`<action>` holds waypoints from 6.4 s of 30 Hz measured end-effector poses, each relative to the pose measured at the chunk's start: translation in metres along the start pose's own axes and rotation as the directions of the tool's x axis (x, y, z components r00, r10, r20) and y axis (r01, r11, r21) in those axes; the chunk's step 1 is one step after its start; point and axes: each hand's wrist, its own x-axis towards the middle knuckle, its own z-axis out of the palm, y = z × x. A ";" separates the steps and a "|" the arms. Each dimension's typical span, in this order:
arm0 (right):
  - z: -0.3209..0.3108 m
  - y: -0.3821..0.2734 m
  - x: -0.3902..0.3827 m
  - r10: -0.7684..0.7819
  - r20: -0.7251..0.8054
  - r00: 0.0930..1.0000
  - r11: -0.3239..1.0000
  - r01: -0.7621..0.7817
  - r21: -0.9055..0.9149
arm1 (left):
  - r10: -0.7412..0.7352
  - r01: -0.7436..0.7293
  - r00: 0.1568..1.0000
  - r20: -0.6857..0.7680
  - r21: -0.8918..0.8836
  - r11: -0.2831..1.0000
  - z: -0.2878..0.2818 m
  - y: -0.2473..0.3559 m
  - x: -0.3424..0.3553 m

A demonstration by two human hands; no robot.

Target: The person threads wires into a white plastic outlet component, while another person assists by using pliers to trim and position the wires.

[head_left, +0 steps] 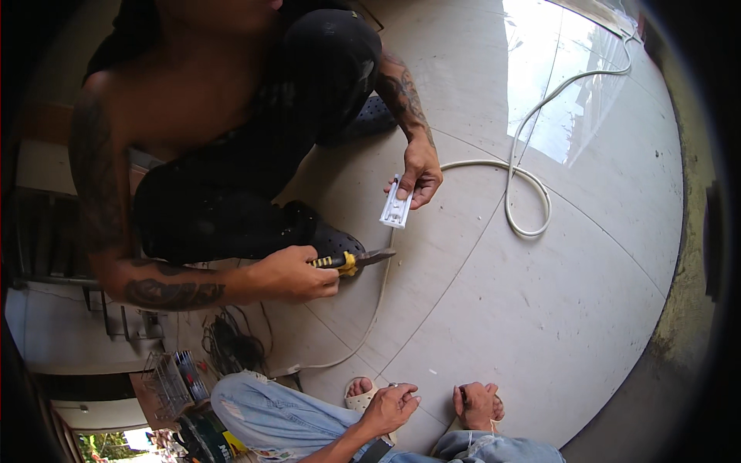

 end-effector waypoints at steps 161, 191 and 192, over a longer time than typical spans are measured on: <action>-0.110 -0.076 0.159 -0.540 -0.033 0.841 0.822 0.536 0.191 | 0.016 -0.178 0.984 -0.177 -0.975 0.132 -0.020 0.100 0.136; -0.080 -0.107 0.131 -0.065 -0.266 0.962 0.813 0.206 0.545 | -0.004 -0.280 0.960 -0.280 -0.959 0.041 -0.016 0.093 0.139; -0.079 -0.105 0.130 -0.041 -0.253 0.966 0.796 0.185 0.577 | -0.003 -0.279 0.960 -0.279 -0.959 0.041 -0.015 0.093 0.139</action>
